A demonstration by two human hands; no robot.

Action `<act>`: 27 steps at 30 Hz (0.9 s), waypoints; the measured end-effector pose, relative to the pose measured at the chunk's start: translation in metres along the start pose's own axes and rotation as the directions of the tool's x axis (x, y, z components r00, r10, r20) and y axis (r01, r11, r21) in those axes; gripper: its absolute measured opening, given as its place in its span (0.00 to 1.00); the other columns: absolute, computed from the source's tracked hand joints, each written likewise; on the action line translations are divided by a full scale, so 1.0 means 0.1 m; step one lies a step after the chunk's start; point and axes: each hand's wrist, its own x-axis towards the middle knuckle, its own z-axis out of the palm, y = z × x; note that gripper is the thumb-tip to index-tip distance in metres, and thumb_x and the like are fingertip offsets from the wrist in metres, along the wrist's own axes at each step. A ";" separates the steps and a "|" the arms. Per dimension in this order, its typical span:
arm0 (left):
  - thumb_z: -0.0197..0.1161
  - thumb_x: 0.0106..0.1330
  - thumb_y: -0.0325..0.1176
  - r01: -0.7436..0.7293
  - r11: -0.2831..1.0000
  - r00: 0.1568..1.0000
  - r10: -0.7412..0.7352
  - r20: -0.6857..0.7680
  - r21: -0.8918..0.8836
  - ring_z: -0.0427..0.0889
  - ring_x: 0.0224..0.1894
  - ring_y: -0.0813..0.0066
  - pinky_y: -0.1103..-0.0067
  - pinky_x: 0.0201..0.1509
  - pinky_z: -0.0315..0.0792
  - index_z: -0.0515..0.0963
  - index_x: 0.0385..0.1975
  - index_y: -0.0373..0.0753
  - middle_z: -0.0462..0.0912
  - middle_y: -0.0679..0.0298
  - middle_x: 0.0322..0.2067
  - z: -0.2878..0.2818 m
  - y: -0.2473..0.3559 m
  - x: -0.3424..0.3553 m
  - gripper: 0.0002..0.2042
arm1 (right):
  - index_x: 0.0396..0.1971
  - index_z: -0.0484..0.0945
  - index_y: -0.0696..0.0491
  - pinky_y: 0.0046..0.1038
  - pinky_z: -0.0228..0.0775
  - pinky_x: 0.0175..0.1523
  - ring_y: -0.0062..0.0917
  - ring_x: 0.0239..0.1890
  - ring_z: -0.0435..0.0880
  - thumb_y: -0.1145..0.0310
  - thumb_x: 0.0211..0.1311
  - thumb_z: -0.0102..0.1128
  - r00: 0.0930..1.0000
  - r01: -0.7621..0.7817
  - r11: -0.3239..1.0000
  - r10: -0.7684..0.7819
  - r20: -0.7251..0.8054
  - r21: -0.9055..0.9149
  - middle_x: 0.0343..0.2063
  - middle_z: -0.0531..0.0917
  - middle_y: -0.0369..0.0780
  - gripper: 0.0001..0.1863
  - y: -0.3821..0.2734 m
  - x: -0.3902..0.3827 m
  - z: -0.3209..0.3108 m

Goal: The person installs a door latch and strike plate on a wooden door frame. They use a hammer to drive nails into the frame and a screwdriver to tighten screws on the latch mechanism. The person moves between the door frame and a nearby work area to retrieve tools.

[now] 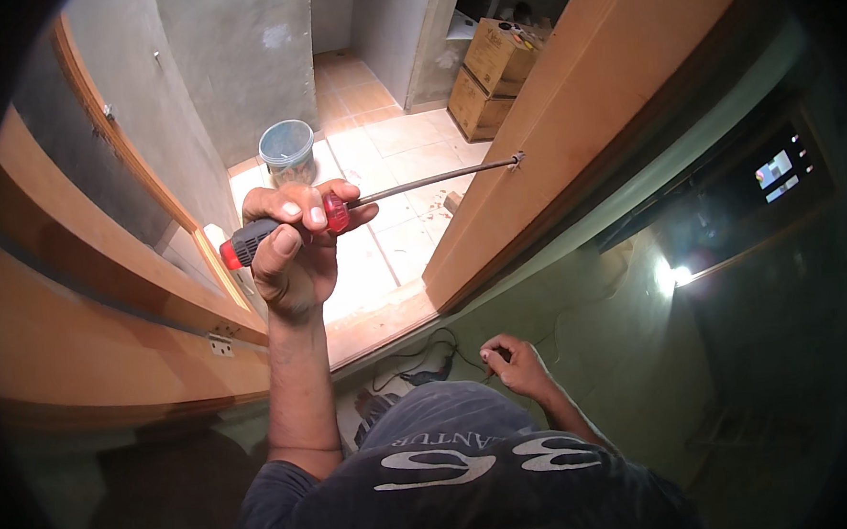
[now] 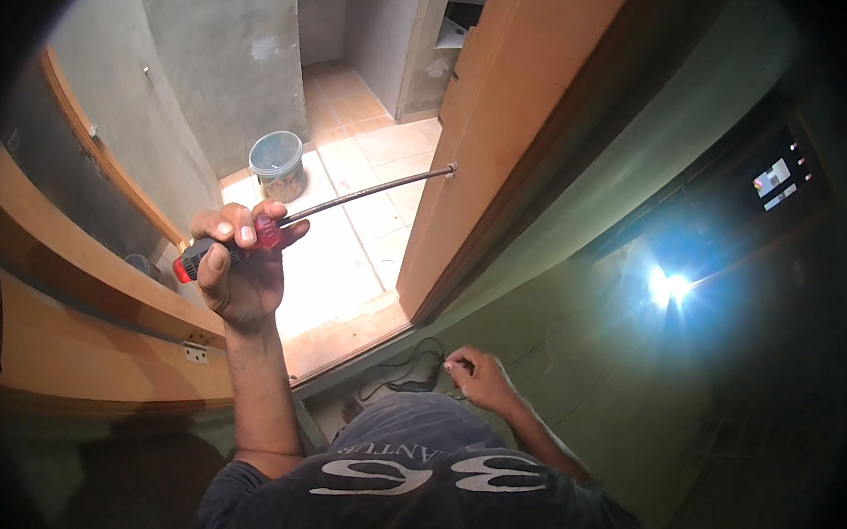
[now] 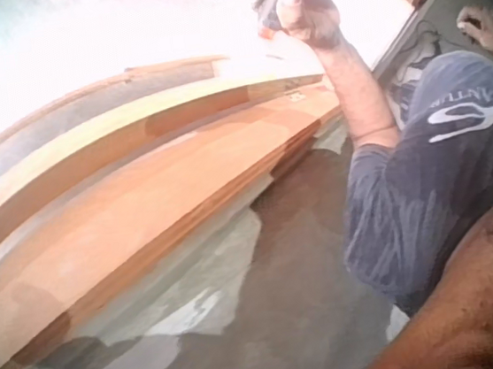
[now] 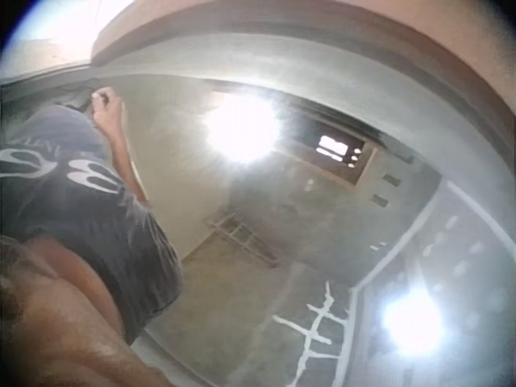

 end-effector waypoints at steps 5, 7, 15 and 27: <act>0.63 0.70 0.34 0.003 0.999 0.998 -0.001 -0.058 0.034 0.80 0.59 0.50 0.49 0.61 0.80 0.75 0.43 0.41 0.79 0.62 0.36 0.00 0.01 -0.04 0.08 | 0.40 0.82 0.58 0.23 0.76 0.34 0.20 0.29 0.85 0.69 0.71 0.61 0.999 -0.053 0.999 0.053 0.012 -0.008 0.28 0.84 0.37 0.08 0.01 0.01 0.02; 0.64 0.69 0.33 -0.012 0.999 0.997 0.014 -0.080 0.032 0.81 0.58 0.50 0.51 0.60 0.82 0.75 0.43 0.41 0.79 0.60 0.36 0.00 0.01 -0.05 0.08 | 0.40 0.82 0.58 0.24 0.76 0.35 0.20 0.30 0.85 0.69 0.71 0.61 0.998 -0.069 0.998 0.069 0.007 0.002 0.29 0.85 0.37 0.08 0.00 0.00 0.01; 0.67 0.66 0.27 -0.043 0.999 0.989 0.040 -0.144 -0.018 0.84 0.52 0.52 0.57 0.55 0.84 0.75 0.39 0.38 0.82 0.56 0.36 0.01 -0.01 -0.08 0.07 | 0.39 0.81 0.60 0.25 0.77 0.36 0.19 0.29 0.84 0.68 0.72 0.60 0.993 -0.097 0.987 0.105 0.055 -0.126 0.28 0.84 0.37 0.10 -0.13 -0.07 -0.06; 0.65 0.67 0.35 0.009 0.996 0.989 0.004 -0.147 0.083 0.81 0.55 0.49 0.55 0.58 0.83 0.73 0.42 0.42 0.80 0.61 0.37 0.03 0.01 -0.08 0.10 | 0.40 0.81 0.59 0.23 0.75 0.36 0.18 0.29 0.83 0.67 0.72 0.61 0.997 -0.052 0.992 0.059 0.054 -0.116 0.28 0.84 0.37 0.09 -0.15 -0.11 0.02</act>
